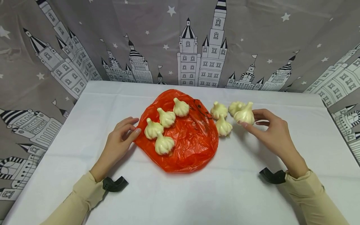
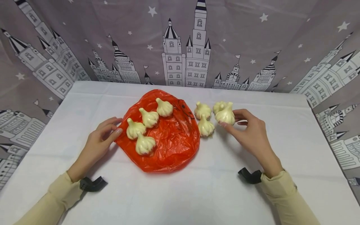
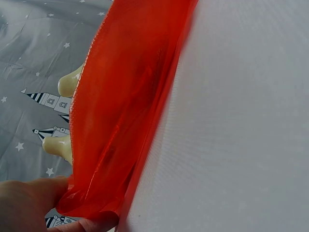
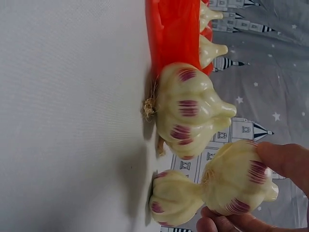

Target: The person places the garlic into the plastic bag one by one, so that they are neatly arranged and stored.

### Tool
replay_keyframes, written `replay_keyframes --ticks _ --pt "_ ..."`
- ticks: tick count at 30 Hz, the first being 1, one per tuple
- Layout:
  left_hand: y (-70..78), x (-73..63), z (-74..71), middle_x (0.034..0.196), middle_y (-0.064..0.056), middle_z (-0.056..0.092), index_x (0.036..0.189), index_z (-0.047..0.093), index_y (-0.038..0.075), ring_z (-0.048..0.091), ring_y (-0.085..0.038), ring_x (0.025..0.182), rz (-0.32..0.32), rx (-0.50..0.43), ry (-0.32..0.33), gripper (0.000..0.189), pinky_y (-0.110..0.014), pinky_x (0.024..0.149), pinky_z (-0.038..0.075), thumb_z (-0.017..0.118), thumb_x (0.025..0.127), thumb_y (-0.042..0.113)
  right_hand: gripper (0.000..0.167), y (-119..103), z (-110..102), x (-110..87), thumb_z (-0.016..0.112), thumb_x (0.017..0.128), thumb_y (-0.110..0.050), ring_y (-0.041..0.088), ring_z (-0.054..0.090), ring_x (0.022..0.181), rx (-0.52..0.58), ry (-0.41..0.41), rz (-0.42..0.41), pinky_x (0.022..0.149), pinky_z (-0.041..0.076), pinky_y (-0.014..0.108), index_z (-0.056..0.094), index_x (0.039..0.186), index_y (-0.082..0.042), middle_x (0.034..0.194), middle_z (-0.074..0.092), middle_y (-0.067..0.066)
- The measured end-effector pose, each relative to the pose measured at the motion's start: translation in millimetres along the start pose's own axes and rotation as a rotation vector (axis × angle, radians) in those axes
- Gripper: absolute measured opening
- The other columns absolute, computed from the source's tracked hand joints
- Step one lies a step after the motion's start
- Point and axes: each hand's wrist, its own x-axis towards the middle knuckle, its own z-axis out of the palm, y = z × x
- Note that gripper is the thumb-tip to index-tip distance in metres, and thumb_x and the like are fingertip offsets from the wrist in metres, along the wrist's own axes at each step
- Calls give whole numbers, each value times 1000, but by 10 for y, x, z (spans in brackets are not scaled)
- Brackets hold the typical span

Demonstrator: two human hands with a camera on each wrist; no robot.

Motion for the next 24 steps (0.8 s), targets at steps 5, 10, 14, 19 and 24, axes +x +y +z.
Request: replay_keyframes --ticks 5,10,14,19,24 --pt "15 14 4 154 -11 57 99 70 7 37 -33 154 -11 1 -5 24 -59 119 42 68 105 30 45 -78 -5 -21 86 89 -32 -13 63 93 6 18 -25 86 52 8 71 128 -13 116 77 10" --pt "-5 9 7 154 -11 57 98 69 7 37 -33 154 -13 8 -2 25 -59 119 41 67 105 31 46 -216 3 -38 87 88 -34 -9 64 95 5 33 -42 87 50 7 71 127 -15 115 77 4" --pt "-19 0 4 155 -11 56 99 69 8 36 -34 154 -23 18 -4 26 -61 119 41 66 105 33 46 -318 39 -31 88 87 -31 -9 63 98 8 39 -90 88 51 8 71 126 -14 113 77 3" --pt "-7 3 5 156 -11 54 101 69 7 36 -34 154 -34 15 -13 27 -60 119 42 65 105 34 45 -422 127 -17 88 87 -28 5 67 102 26 21 -164 90 55 16 71 125 -13 113 77 4" --pt "5 4 6 156 -11 55 99 68 7 36 -33 154 -34 21 -8 27 -60 120 40 66 105 33 45 -545 238 52 88 88 -26 18 71 104 26 -13 -219 91 60 34 70 126 -9 115 77 4"
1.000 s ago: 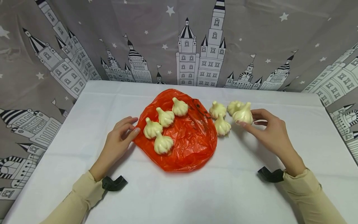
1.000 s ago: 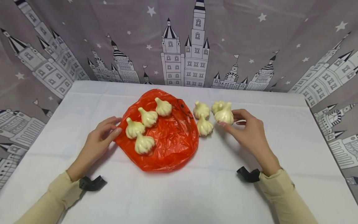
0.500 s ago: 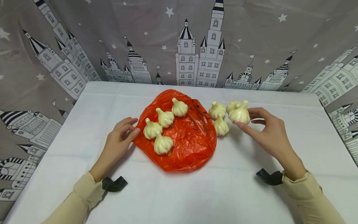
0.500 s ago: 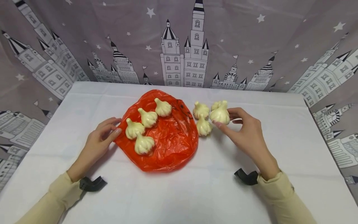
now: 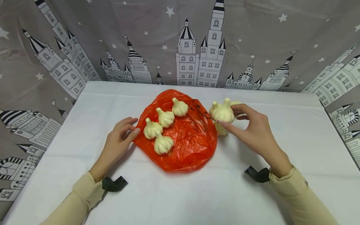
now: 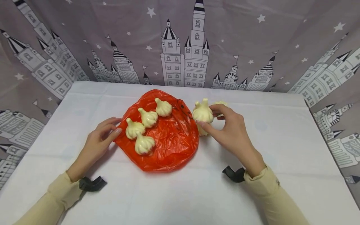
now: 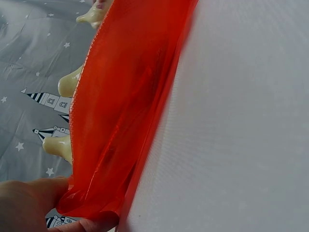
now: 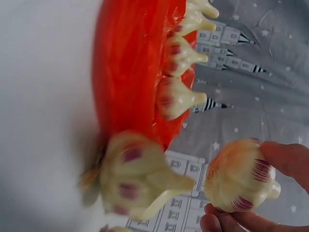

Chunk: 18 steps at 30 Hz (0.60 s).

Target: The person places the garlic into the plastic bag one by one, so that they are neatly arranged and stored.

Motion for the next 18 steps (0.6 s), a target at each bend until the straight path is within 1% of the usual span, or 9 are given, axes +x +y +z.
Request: replay_keyframes --ticks 2,5,10,15,18 --pt "8 3 -1 155 -11 56 99 68 7 36 -33 155 4 -3 1 26 -61 120 40 66 105 32 46 -45 57 54 87 88 -26 21 71 105 13 -22 -11 92 60 43 69 126 -8 116 77 6" --pt "6 6 -4 155 -12 56 98 68 7 36 -34 155 9 -4 1 26 -61 120 40 66 105 32 48 -122 167 135 86 88 -28 24 71 106 42 -72 -11 93 60 49 69 127 -7 118 76 7" --pt "-4 11 -10 156 -11 55 99 68 7 36 -34 155 9 4 1 28 -62 120 40 65 105 34 47 -288 350 291 86 88 -27 25 72 104 85 -149 -27 94 62 49 69 128 -8 121 75 7" --pt "-29 9 -2 155 -12 56 98 68 7 36 -34 155 16 2 2 27 -62 120 39 65 106 34 46 -479 477 465 85 90 -31 25 72 104 107 -161 -47 92 62 48 69 128 -11 116 74 3" --pt "-42 13 8 155 -11 56 98 68 8 36 -33 155 20 1 2 27 -60 120 40 65 106 34 47 -563 532 521 84 90 -33 25 73 102 121 -168 -46 91 63 46 68 129 -12 116 74 2"
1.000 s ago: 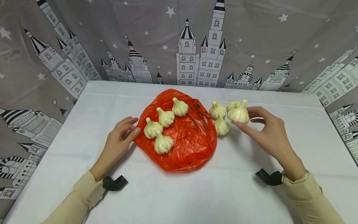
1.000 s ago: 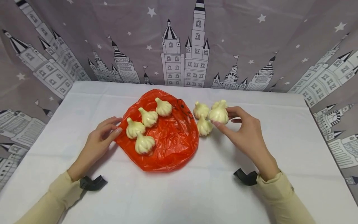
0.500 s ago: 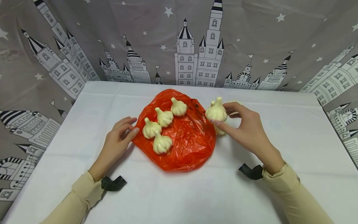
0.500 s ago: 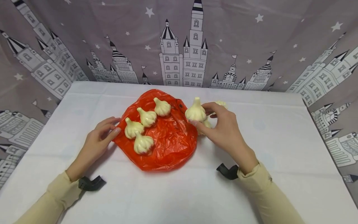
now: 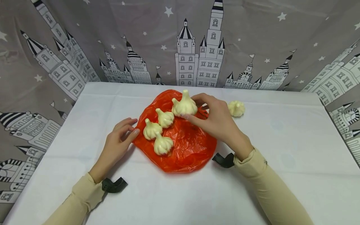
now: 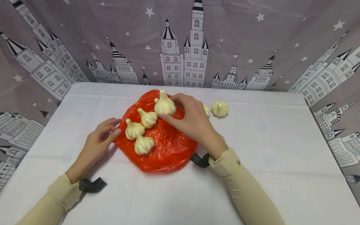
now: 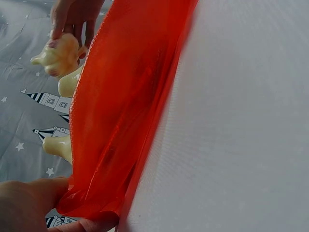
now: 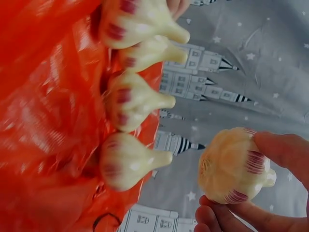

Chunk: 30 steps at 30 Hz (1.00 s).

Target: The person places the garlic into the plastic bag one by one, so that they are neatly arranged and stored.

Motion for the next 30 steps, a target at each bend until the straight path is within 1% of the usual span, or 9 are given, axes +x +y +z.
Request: replay_keyframes --ticks 4,8,13,17,22,26,30 --pt "-4 2 -3 155 -10 56 99 68 9 36 -33 155 9 2 2 27 -60 119 41 65 106 35 48 -51 56 30 84 90 -36 22 73 102 20 -7 1 91 63 44 69 129 -13 118 74 0" --pt "-3 1 -7 155 -10 56 99 69 9 36 -33 155 2 6 0 28 -59 118 41 65 106 35 47 -17 119 25 85 89 -35 22 72 103 14 -20 -6 93 61 44 68 127 -13 115 73 0" --pt "-3 -13 2 156 -11 55 100 69 8 35 -34 155 -12 -6 -9 29 -60 118 42 65 106 36 50 56 223 -19 84 89 -35 24 67 109 -32 -77 1 98 57 46 67 129 -11 119 72 2" --pt "-7 -15 12 156 -11 55 100 69 8 35 -33 155 -13 -4 -4 28 -60 119 42 65 106 35 51 101 306 -41 85 89 -34 27 66 111 -60 -137 5 99 56 45 66 131 -10 120 71 3" --pt "1 -13 12 155 -10 56 99 69 9 35 -32 155 -12 -5 -1 27 -59 119 42 66 105 35 52 141 388 -53 85 89 -37 25 65 112 -81 -161 14 100 53 42 66 130 -11 122 71 3" --pt "13 -12 5 155 -10 56 98 68 8 36 -32 155 -1 -9 1 26 -59 119 42 67 105 33 53 177 443 -64 86 89 -38 21 65 114 -75 -175 11 104 55 41 66 130 -12 124 71 2" --pt "13 -17 -5 153 -11 58 96 69 7 37 -32 154 23 -19 13 23 -58 120 41 68 104 28 56 216 492 -65 85 89 -39 21 63 121 -82 -205 7 110 52 41 65 134 -11 129 70 2"
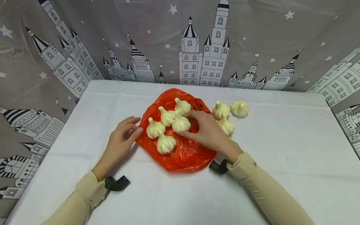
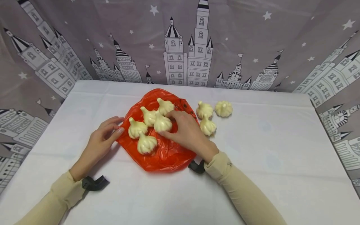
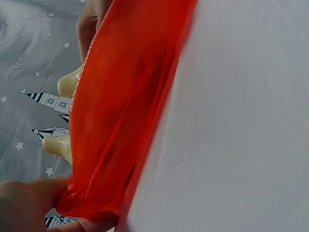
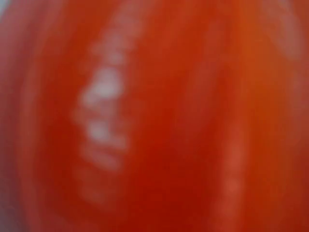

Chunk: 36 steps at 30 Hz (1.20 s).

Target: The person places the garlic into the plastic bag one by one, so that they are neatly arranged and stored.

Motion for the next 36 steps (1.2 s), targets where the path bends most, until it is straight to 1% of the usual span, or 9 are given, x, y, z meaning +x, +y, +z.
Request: replay_keyframes --ticks 2,4,9,11,19,25,36 --pt "1 3 0 153 -11 58 96 69 7 38 -33 154 5 0 0 22 -57 119 41 69 104 28 57 18 16 3 85 89 -38 22 63 123 -5 -13 0 112 51 41 65 135 -10 131 70 4" --pt "5 4 1 153 -11 58 96 69 7 37 -33 154 2 4 -2 23 -57 119 42 68 104 29 56 33 29 4 86 89 -38 22 64 122 -13 -24 0 111 52 41 66 133 -9 129 71 4" --pt "6 7 2 154 -11 56 97 69 8 37 -33 154 -11 12 -9 24 -58 118 42 68 105 30 50 53 55 8 89 86 -37 19 65 109 -26 -48 -12 101 55 38 68 124 -11 117 72 1" --pt "7 8 1 154 -12 57 97 69 7 37 -34 154 -9 11 -7 24 -58 119 42 68 105 30 48 57 64 11 89 86 -36 18 65 107 -31 -50 -19 99 56 37 68 122 -12 115 71 0" --pt "-13 11 5 152 -12 59 95 69 7 38 -33 154 12 0 5 21 -59 121 38 69 104 27 49 28 77 5 88 87 -37 19 65 110 -54 -47 -35 100 56 38 67 124 -11 116 71 1" --pt "8 10 1 154 -12 57 96 69 7 36 -34 155 -12 2 -7 25 -60 120 40 68 104 30 51 -1 74 -17 88 87 -39 18 65 105 -44 -78 -22 96 57 36 67 123 -11 112 71 1" --pt "21 7 -6 156 -11 55 98 69 6 35 -33 155 -27 -1 -17 25 -60 119 42 67 105 31 55 -13 49 -25 86 88 -45 22 66 111 -80 -56 -23 101 56 39 68 127 -10 116 71 3"
